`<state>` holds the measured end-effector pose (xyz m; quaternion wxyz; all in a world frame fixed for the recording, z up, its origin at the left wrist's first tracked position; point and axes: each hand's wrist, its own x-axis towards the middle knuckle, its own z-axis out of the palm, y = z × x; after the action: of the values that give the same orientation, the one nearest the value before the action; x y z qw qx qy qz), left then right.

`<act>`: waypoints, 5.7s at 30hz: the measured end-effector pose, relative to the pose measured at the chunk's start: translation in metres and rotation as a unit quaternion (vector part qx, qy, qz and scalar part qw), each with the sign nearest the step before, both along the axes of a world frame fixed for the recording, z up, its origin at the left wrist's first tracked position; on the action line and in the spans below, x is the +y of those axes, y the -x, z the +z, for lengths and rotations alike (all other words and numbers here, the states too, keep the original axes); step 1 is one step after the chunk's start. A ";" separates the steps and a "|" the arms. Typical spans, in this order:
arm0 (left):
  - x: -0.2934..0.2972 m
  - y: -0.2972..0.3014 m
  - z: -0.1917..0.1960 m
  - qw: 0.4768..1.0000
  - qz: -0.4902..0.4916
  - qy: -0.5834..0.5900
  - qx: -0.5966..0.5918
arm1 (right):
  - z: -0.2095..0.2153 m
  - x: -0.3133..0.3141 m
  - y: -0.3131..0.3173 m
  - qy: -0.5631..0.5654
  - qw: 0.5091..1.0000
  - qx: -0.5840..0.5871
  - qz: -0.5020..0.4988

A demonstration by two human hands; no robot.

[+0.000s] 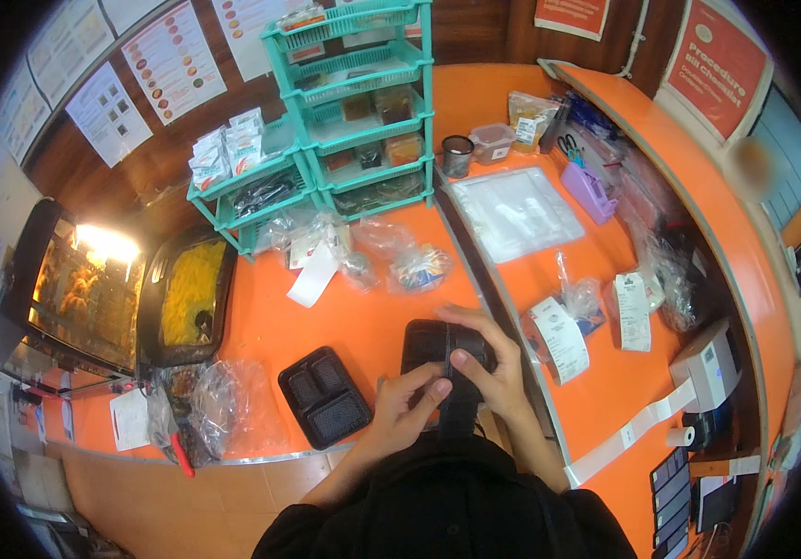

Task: The person repeatedly picks up black plastic food containers, snaps lids onto bases, and places the assembled units on the counter. The person handles containers one at a time, turning them over and aligning lids before closing them.

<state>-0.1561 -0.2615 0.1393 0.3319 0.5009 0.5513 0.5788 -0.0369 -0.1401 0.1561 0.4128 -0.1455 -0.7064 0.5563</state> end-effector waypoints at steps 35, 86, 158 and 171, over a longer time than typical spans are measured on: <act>0.021 0.025 0.007 0.964 -0.044 0.042 0.260 | -0.008 -0.001 -0.040 -0.035 0.989 -0.143 0.011; 0.057 0.004 0.026 0.973 -0.010 -0.088 0.213 | 0.000 -0.013 -0.053 0.314 0.947 0.024 0.067; -0.123 0.080 0.076 0.802 0.461 -0.220 0.310 | -0.029 -0.052 0.047 0.303 0.903 0.159 0.260; -0.019 0.080 -0.021 0.980 -0.048 -0.083 -0.172 | -0.025 0.006 -0.023 0.255 0.950 0.178 0.019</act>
<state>-0.2358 -0.2802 0.1183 0.4068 0.4455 0.4111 0.6835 -0.0144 -0.1344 0.1313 0.4703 -0.1312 -0.4591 0.7422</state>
